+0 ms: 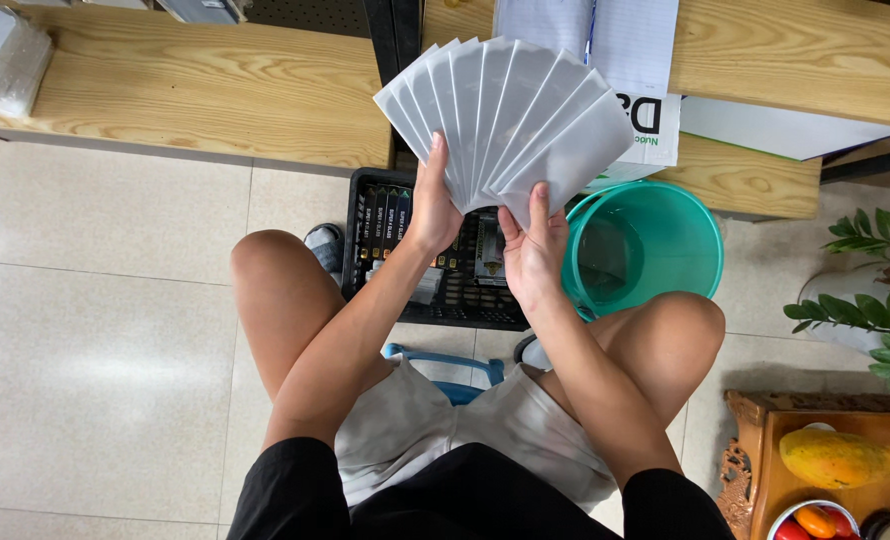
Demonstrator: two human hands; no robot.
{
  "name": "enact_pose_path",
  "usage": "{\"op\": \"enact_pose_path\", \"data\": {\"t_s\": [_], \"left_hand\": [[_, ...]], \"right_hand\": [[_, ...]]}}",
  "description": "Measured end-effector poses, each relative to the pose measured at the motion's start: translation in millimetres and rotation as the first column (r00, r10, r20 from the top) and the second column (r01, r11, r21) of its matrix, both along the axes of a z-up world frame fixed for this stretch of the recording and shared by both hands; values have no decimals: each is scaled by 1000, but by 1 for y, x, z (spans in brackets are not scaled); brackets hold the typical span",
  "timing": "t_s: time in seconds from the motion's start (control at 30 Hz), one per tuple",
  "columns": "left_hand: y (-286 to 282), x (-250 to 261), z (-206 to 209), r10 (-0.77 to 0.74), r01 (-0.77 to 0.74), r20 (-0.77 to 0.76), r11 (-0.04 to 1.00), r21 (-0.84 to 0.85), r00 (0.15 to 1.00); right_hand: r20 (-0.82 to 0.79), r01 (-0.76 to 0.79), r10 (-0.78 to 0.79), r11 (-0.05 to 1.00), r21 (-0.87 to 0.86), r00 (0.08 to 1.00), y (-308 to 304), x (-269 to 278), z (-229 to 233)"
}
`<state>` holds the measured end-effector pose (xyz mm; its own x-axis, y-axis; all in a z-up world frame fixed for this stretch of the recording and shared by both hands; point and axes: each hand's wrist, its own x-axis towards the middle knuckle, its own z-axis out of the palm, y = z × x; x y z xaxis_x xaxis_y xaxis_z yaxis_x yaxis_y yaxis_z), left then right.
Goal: The person removes screen protectors from cardboard boxes, counts them, and places them into a black plastic crate by hand.
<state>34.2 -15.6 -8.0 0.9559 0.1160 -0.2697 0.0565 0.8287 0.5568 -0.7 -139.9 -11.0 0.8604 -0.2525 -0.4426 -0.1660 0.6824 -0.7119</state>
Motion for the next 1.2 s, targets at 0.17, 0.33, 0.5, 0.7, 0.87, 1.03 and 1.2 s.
{"op": "enact_pose_path", "data": {"t_s": [0.17,0.33,0.5,0.7,0.87,1.03,1.2], "left_hand": [[0,4,-8,-14,14,34,1000,-16,999],[-4,4,-5,53,-51,-34,998,44,998],[-7,2,-18,-16,17,15,995,-99,1000],[-11,8,-46,-85,133,171,949,-287,982],[-11,1,-24,-120,159,193,965,-206,974],[-2,2,-20,-115,139,190,983,-122,975],[-1,1,-25,-47,70,187,991,-118,981]], "right_hand": [[11,34,-34,999,-9,999,-3,2,-7],[27,36,-34,996,-79,999,-1,1,-3],[28,83,-79,984,-160,996,10,-2,22],[35,121,-117,983,-140,993,6,5,10],[41,134,-130,984,-120,991,10,4,19],[28,104,-102,987,-123,994,9,2,13],[12,65,-64,993,-94,998,11,3,-4]]}}
